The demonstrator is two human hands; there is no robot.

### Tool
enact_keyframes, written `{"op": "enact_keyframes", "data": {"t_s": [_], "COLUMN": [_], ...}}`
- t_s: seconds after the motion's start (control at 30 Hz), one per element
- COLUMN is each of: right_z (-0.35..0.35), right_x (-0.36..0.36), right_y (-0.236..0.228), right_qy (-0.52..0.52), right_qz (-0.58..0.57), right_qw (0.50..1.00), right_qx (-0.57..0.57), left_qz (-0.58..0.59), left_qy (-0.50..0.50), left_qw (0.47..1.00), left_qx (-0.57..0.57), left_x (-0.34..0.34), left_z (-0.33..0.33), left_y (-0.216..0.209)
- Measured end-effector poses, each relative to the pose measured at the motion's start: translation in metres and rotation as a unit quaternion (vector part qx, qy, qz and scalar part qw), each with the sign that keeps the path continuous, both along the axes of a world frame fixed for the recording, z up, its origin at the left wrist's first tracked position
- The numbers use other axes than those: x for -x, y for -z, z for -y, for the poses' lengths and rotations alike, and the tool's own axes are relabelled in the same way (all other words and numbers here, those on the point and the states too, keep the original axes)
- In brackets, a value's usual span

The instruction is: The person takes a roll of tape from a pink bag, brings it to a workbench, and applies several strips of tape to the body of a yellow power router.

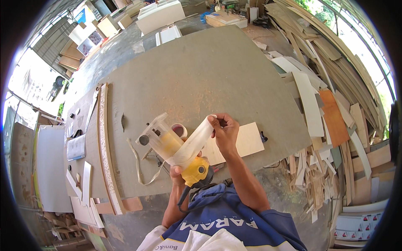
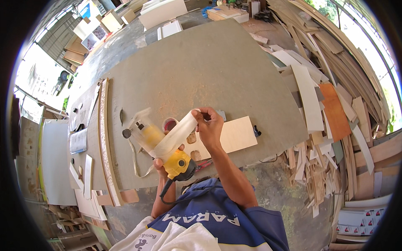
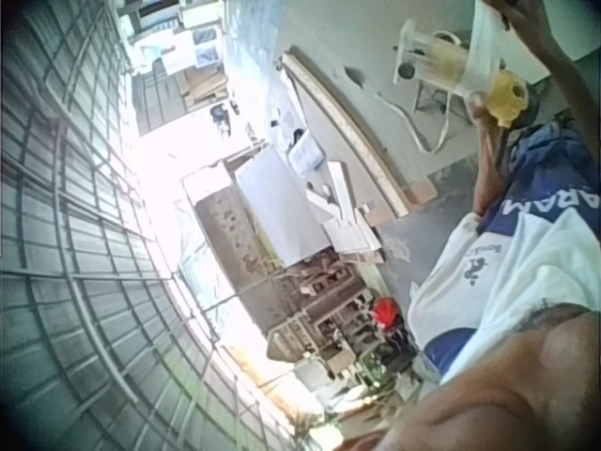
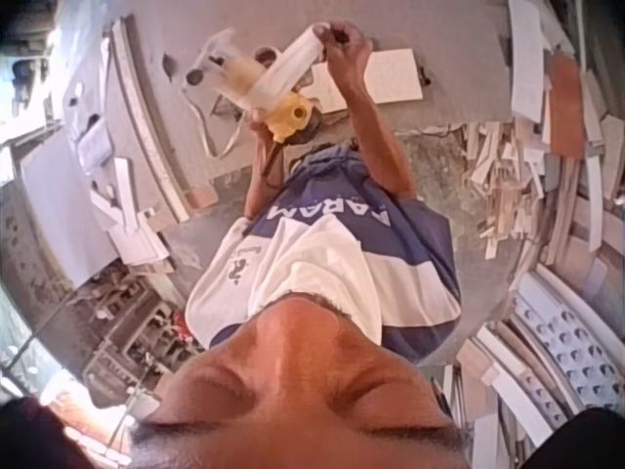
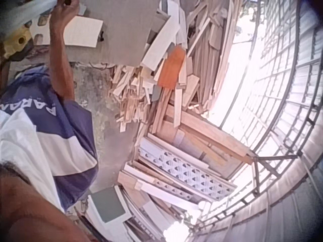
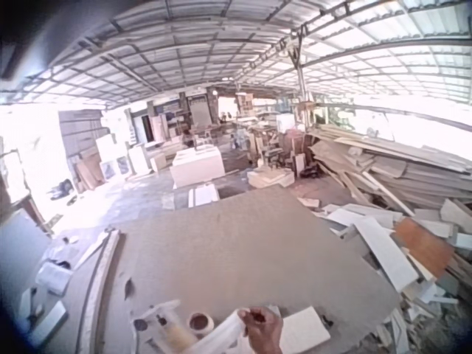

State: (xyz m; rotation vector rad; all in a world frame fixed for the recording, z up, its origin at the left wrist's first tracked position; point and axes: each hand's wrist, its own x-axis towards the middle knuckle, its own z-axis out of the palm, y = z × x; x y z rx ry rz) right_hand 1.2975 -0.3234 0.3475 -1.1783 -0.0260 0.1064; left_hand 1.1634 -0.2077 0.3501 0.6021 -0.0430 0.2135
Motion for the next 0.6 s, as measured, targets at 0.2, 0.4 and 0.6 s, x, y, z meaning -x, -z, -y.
{"op": "enact_keyframes", "data": {"t_s": [0.2, 0.4, 0.6], "right_z": [0.003, 0.005, 0.004], "right_x": [-0.002, 0.002, 0.005], "right_y": [-0.001, 0.005, 0.005], "right_qy": [0.035, 0.022, 0.021], "right_qz": [0.006, -0.007, 0.001], "right_qw": [0.999, 0.999, 0.999], "right_qx": [0.015, 0.049, 0.038], "left_qz": [-0.079, -0.113, -0.110], "left_qy": [-0.015, -0.003, -0.004], "left_qw": [0.996, 0.994, 0.989], "left_qx": [-0.049, 0.011, -0.094], "left_x": [0.004, 0.014, 0.014], "left_z": [0.000, -0.003, -0.008], "left_y": [-0.007, -0.002, 0.006]}}
